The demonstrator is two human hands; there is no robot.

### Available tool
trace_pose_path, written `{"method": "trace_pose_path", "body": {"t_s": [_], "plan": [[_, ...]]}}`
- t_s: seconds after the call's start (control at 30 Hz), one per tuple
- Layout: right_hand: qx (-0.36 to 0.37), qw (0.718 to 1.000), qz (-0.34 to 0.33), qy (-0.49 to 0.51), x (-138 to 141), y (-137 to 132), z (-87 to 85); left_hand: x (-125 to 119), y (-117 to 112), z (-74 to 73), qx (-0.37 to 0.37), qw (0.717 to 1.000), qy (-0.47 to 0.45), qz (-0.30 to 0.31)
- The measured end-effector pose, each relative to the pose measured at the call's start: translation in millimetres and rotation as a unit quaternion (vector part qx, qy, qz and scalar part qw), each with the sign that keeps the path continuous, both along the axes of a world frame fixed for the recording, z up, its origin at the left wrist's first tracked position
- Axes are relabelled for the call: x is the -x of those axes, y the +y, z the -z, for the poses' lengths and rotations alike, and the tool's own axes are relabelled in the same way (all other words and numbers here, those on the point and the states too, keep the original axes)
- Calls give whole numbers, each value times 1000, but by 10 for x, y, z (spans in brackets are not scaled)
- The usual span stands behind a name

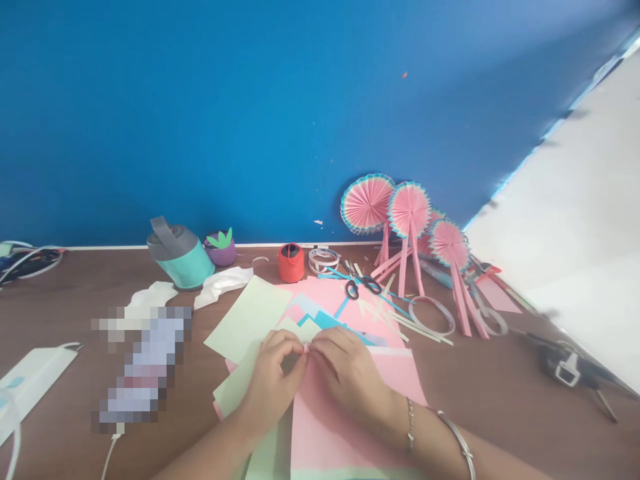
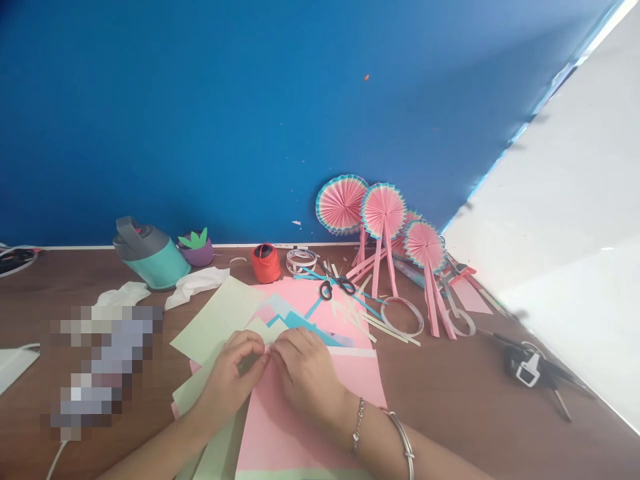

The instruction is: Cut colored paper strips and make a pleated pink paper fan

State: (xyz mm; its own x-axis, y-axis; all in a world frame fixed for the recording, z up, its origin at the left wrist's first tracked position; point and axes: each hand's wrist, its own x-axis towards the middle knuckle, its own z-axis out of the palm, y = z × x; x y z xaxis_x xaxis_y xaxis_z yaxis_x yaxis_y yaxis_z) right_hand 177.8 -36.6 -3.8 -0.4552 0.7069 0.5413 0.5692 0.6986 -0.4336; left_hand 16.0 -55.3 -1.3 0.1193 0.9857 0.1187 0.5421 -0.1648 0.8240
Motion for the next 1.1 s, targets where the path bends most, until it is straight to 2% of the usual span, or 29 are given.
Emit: {"method": "trace_pose_path", "body": {"t_s": [0.3, 0.73, 1.1], "plan": [[27, 1000, -15, 2, -20, 6, 11, -13, -19, -8, -33, 998, 61, 6], [70, 997, -22, 19, -32, 15, 10, -6, -32, -8, -9, 997, 66, 25], [36, 999, -16, 1, -39, 23, 21, -7, -18, -31, -10, 998, 64, 26]]}}
